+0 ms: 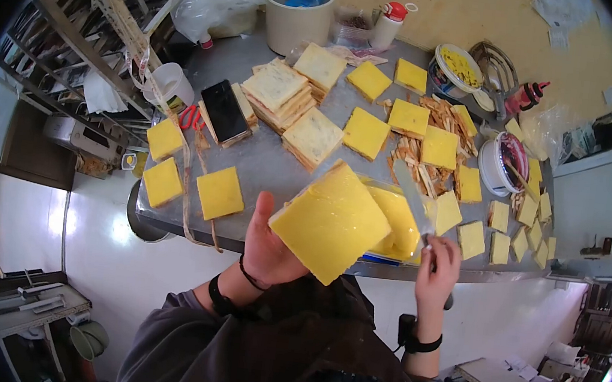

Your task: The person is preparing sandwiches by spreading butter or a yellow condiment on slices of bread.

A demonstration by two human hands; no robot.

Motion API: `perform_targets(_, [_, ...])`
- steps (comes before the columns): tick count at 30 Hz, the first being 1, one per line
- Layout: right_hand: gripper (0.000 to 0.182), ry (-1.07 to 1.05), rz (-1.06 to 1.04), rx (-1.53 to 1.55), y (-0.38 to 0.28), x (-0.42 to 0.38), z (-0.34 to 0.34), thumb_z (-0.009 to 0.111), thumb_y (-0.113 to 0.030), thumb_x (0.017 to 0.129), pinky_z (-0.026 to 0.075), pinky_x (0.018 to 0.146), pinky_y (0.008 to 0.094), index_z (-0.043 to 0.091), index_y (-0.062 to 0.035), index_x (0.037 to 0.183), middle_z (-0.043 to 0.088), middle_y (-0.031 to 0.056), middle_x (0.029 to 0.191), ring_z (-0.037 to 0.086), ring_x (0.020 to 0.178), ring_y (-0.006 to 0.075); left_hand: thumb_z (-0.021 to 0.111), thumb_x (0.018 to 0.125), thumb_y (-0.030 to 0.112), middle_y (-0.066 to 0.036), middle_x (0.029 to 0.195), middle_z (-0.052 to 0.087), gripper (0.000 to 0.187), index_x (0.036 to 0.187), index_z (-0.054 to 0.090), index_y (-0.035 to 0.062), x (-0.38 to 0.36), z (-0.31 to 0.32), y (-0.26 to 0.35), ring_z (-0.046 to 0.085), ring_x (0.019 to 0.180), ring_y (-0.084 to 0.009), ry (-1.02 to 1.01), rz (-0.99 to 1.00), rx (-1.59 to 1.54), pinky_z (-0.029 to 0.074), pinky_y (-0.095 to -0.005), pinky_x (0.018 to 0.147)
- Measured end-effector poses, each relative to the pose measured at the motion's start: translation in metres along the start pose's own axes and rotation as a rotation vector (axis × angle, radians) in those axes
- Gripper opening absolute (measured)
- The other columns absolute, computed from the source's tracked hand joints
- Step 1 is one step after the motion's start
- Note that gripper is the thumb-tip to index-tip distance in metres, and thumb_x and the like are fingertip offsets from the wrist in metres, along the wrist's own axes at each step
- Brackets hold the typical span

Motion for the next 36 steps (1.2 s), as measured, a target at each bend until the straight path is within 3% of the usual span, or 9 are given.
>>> perform_targets(1, [0.021,-0.024,0.008,-0.009,0.008,-0.015,0.006,0.061,0.000,0.085,0.051,0.068,0.0316,0.066,-0.0026,0.105,0.056,0.0142,0.105,0.061,0.084,0.0261,0.028,0.092,0.068,-0.010,0.150,0.036,0.078,0.144,0.038,0.0115,0.000,-0.001,0.001,0.031,0.138,-0.0333,0.037,0.003,0.027,0.020,-0.0513,0.113])
perform_targets(2, [0.020,-0.060,0.099,0.006,0.013,-0.031,0.013,0.062,-0.001,0.085,0.052,0.069,0.0338,0.066,-0.0027,0.104,0.056,0.0149,0.103,0.061,0.085,0.0271,0.028,0.091,0.068,-0.009,0.149,0.038,0.078,0.144,0.040,0.0119,0.000,-0.002,0.002,0.033,0.137,-0.0324,0.072,0.004,0.054,0.021,-0.0500,0.113])
perform_targets(7, [0.022,-0.158,0.146,-0.253,0.053,-0.106,0.035,0.066,-0.001,0.080,0.050,0.067,0.0373,0.066,-0.0043,0.102,0.058,0.0145,0.101,0.060,0.075,0.0290,0.027,0.092,0.067,-0.010,0.149,0.037,0.076,0.144,0.038,0.0125,0.007,-0.007,0.002,0.031,0.138,-0.0330,0.079,-0.017,0.028,0.021,-0.0514,0.113])
perform_targets(11, [0.026,-0.175,0.192,-0.288,0.054,-0.145,-0.006,0.067,0.003,0.079,0.050,0.060,0.0350,0.066,-0.0053,0.103,0.057,0.0124,0.099,0.059,0.066,0.0237,0.027,0.092,0.067,-0.010,0.149,0.037,0.076,0.145,0.038,0.0124,0.019,-0.011,-0.004,0.032,0.138,-0.0331,0.060,-0.072,0.002,0.022,-0.0521,0.112])
perform_targets(17, [0.023,-0.150,0.287,-0.343,0.051,-0.179,-0.079,0.067,0.001,0.079,0.050,0.061,0.0329,0.066,-0.0038,0.101,0.058,0.0125,0.100,0.060,0.070,0.0249,0.030,0.094,0.062,-0.009,0.147,0.040,0.070,0.142,0.041,0.0125,0.035,-0.015,-0.015,0.036,0.135,-0.0321,0.174,-0.097,0.020,0.025,-0.0509,0.111])
perform_targets(23, [0.028,0.137,0.094,-0.082,-0.004,-0.104,-0.077,0.062,0.007,0.080,0.051,0.071,0.0319,0.064,-0.0001,0.107,0.058,0.0160,0.101,0.059,0.086,0.0246,0.031,0.097,0.050,-0.008,0.140,0.048,0.057,0.135,0.049,0.0113,0.043,-0.014,-0.026,0.042,0.130,-0.0299,0.315,-0.121,0.016,0.030,-0.0472,0.108])
perform_targets(26, [0.027,0.087,-0.027,0.184,-0.035,-0.052,-0.062,0.062,0.007,0.080,0.051,0.071,0.0319,0.064,0.0002,0.106,0.058,0.0163,0.101,0.060,0.084,0.0255,0.030,0.097,0.049,-0.008,0.139,0.050,0.056,0.135,0.049,0.0117,0.041,-0.010,-0.032,0.043,0.130,-0.0295,0.319,-0.176,0.023,0.030,-0.0467,0.107])
perform_targets(29, [0.028,0.016,-0.203,0.261,-0.056,-0.008,-0.048,0.064,0.006,0.078,0.051,0.069,0.0306,0.065,-0.0011,0.105,0.060,0.0145,0.099,0.061,0.079,0.0246,0.030,0.097,0.049,-0.008,0.138,0.050,0.056,0.135,0.049,0.0120,0.037,-0.007,-0.033,0.042,0.130,-0.0290,0.262,-0.195,0.021,0.030,-0.0467,0.108])
perform_targets(36, [0.032,-0.128,-0.385,0.099,-0.075,0.021,-0.022,0.069,0.001,0.072,0.050,0.059,0.0304,0.068,-0.0065,0.104,0.061,0.0087,0.096,0.061,0.069,0.0208,0.028,0.098,0.047,-0.007,0.138,0.050,0.055,0.137,0.047,0.0128,0.022,-0.001,-0.022,0.043,0.130,-0.0271,0.231,-0.101,0.098,0.029,-0.0451,0.108])
Point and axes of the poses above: each hand's wrist, its own x-axis towards the middle knuckle, its own z-axis out of the palm, y = z × x, the point moved 3 cm from there along x, towards the middle knuckle
